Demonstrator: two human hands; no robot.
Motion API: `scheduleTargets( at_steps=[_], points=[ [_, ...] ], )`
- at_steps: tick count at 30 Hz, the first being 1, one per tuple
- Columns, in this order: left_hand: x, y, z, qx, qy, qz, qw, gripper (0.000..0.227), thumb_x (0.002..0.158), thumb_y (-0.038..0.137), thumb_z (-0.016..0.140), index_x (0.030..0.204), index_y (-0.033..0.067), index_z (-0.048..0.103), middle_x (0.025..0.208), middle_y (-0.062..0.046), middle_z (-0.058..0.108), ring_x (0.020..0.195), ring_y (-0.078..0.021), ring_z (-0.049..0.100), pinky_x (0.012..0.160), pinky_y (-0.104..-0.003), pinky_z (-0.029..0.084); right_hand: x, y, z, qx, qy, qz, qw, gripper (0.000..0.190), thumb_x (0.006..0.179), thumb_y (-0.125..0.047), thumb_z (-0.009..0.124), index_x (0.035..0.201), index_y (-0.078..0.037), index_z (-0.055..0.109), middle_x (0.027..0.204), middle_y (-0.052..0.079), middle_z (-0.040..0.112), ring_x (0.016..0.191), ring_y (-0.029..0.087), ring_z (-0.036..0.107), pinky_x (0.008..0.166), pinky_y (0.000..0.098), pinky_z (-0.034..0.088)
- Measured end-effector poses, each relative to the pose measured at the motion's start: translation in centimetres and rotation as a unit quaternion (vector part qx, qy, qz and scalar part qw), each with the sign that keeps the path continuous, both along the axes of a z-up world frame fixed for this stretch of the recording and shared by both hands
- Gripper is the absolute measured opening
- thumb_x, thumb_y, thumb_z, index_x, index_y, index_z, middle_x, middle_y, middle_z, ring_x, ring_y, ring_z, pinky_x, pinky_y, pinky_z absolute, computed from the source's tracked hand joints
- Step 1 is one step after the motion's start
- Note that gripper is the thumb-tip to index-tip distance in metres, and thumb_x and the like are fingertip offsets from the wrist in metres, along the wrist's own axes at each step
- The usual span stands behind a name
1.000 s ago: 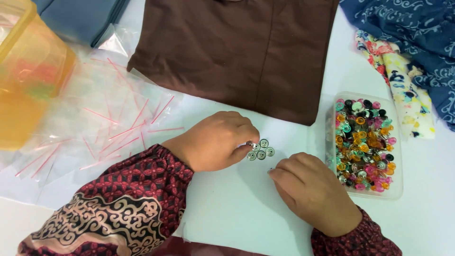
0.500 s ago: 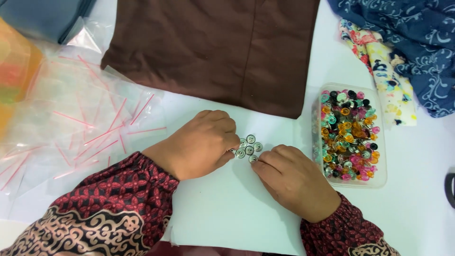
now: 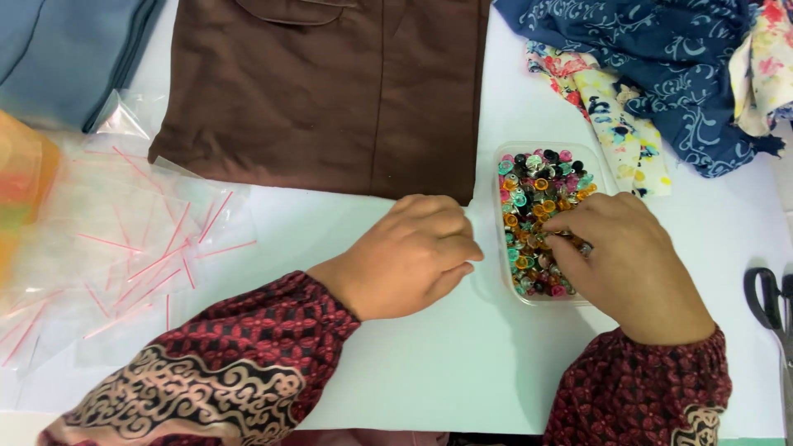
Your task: The person sorts pink buttons into small ziplock bags and then selects silver buttons from a container, placing them on the table. The workspace includes folded trousers and a container of colorful buttons.
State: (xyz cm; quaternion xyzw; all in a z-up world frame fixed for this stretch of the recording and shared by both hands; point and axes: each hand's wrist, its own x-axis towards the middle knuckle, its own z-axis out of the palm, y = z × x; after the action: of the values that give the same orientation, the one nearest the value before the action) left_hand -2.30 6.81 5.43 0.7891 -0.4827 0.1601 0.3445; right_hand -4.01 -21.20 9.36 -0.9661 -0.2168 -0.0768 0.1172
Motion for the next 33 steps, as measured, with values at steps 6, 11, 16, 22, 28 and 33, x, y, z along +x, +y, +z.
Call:
scheduleTargets(
  at_steps=[6,11,16,22,28,33],
  points=[
    [1.9,-5.9,-2.1,-0.007,-0.019,0.019,1.000,0.009,0.096,0.012,0.063,0.093,0.0148,0.070,0.088,0.002,0.060,0.101,-0.0252,0.057,0.089,-0.042,0.045,0.8,0.5,-1.5,-0.055,0.053,0.000,0.997,0.010,0.082,-0.019,0.073,0.090,-0.016,0.079,0.077,0.007,0.064,0.080,0.030,0.060,0.078,0.0440,0.048],
    [1.8,-5.1,-3.0,0.017,-0.036,0.014,0.999,0.008,0.097,0.018,0.066,0.098,0.0125,0.072,0.102,0.001,0.066,0.112,-0.0267,0.056,0.087,-0.043,0.043,1.0,0.4,-2.4,-0.071,0.050,-0.009,0.996,0.011,0.088,-0.021,0.069,0.091,-0.016,0.078,0.079,0.006,0.063,0.082,0.030,0.060,0.079,0.0447,0.049],
    [1.7,-4.9,-3.4,-0.020,-0.001,0.003,1.000,0.011,0.099,0.017,0.063,0.106,0.0134,0.072,0.112,0.000,0.069,0.120,-0.0289,0.058,0.097,-0.046,0.046,1.0,0.2,-1.8,-0.027,0.055,-0.012,0.998,0.013,0.092,-0.019,0.067,0.091,-0.012,0.078,0.080,0.007,0.063,0.083,0.028,0.059,0.080,0.0429,0.048],
    [1.6,-4.9,-2.5,-0.089,0.022,-0.016,0.996,0.021,0.095,0.010,0.073,0.116,0.0110,0.067,0.115,-0.005,0.068,0.109,-0.0275,0.065,0.092,-0.043,0.051,0.3,1.1,0.5,0.131,0.065,0.065,0.987,0.004,0.090,-0.014,0.071,0.091,-0.011,0.073,0.086,0.003,0.066,0.085,0.021,0.061,0.081,0.0343,0.047],
    [1.3,-5.0,-2.3,-0.132,0.044,-0.036,0.990,0.008,0.100,0.007,0.068,0.107,0.0086,0.066,0.106,-0.007,0.070,0.098,-0.0269,0.067,0.089,-0.041,0.055,0.2,1.6,0.9,0.198,0.090,0.113,0.970,0.007,0.094,-0.011,0.067,0.087,-0.010,0.069,0.081,0.000,0.066,0.077,0.017,0.058,0.078,0.0319,0.046],
    [1.4,-5.0,-3.1,-0.111,0.059,-0.024,0.992,0.015,0.097,0.007,0.071,0.111,0.0072,0.067,0.106,-0.009,0.070,0.099,-0.0300,0.067,0.091,-0.043,0.055,-0.3,0.4,1.0,0.064,0.094,0.009,0.993,0.008,0.090,-0.016,0.069,0.092,-0.009,0.073,0.081,0.005,0.068,0.082,0.022,0.063,0.076,0.0360,0.050]
  ],
)
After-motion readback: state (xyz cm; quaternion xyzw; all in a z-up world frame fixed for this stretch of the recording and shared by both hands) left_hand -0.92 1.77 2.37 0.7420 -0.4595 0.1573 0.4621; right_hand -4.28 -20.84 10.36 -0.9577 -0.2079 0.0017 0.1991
